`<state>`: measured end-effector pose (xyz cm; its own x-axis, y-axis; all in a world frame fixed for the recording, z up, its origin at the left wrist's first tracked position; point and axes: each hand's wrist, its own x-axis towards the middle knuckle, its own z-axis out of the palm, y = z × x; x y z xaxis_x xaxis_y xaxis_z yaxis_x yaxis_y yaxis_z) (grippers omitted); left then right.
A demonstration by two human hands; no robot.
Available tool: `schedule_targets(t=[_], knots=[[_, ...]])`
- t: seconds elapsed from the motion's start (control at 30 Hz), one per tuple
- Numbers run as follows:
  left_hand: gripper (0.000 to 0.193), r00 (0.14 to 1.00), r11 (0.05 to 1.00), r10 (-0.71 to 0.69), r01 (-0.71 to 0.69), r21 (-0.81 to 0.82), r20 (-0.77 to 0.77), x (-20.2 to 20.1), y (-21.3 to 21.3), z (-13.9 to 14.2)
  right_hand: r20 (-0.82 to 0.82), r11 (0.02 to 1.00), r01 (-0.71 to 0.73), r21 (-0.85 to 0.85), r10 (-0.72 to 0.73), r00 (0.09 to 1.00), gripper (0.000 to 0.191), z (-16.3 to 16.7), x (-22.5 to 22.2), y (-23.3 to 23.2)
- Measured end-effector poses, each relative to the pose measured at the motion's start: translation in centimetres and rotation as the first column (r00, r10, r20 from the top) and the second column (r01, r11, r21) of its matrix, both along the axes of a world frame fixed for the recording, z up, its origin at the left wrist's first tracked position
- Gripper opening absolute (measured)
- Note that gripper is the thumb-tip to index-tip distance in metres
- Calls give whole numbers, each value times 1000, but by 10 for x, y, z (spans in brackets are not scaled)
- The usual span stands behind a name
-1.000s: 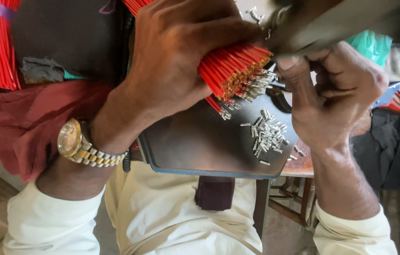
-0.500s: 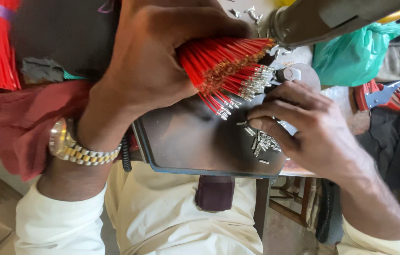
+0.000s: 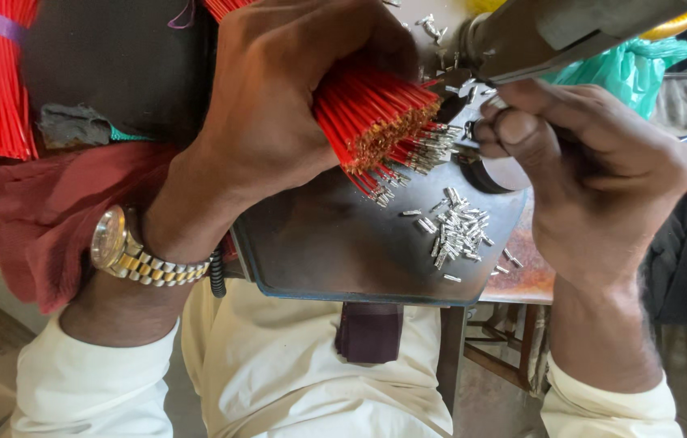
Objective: The person holds a bundle of red wires in the left hand and uses a crimping tool in the right hand to attach metal ferrules to the wire ends. The person repeatedly picks up ferrules, aligns them on the exposed wire tips, and crimps them in place, leaving finished wires on the work surface.
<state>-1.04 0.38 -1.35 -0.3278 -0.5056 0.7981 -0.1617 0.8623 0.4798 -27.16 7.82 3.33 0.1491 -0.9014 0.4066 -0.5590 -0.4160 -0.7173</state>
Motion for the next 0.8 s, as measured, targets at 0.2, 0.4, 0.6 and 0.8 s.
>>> schedule_targets(t=[0.2,0.4,0.6,0.8], knots=[[12,999,996,33,-33,-77,-2,-6,-3,-2,55,1000,29,-1,-29,998,20,-14,15,-20],[15,996,988,80,-74,-135,39,-8,-2,-1,-9,998,57,-30,-58,998,19,-24,1,-19],[19,996,990,66,-59,-126,55,-8,-2,-2,-4,985,-45,-169,45,999,22,-27,0,-26],[14,993,993,44,-31,-111,111,-3,-2,7,-19,995,-99,-5,99,995,10,-9,5,-20]])
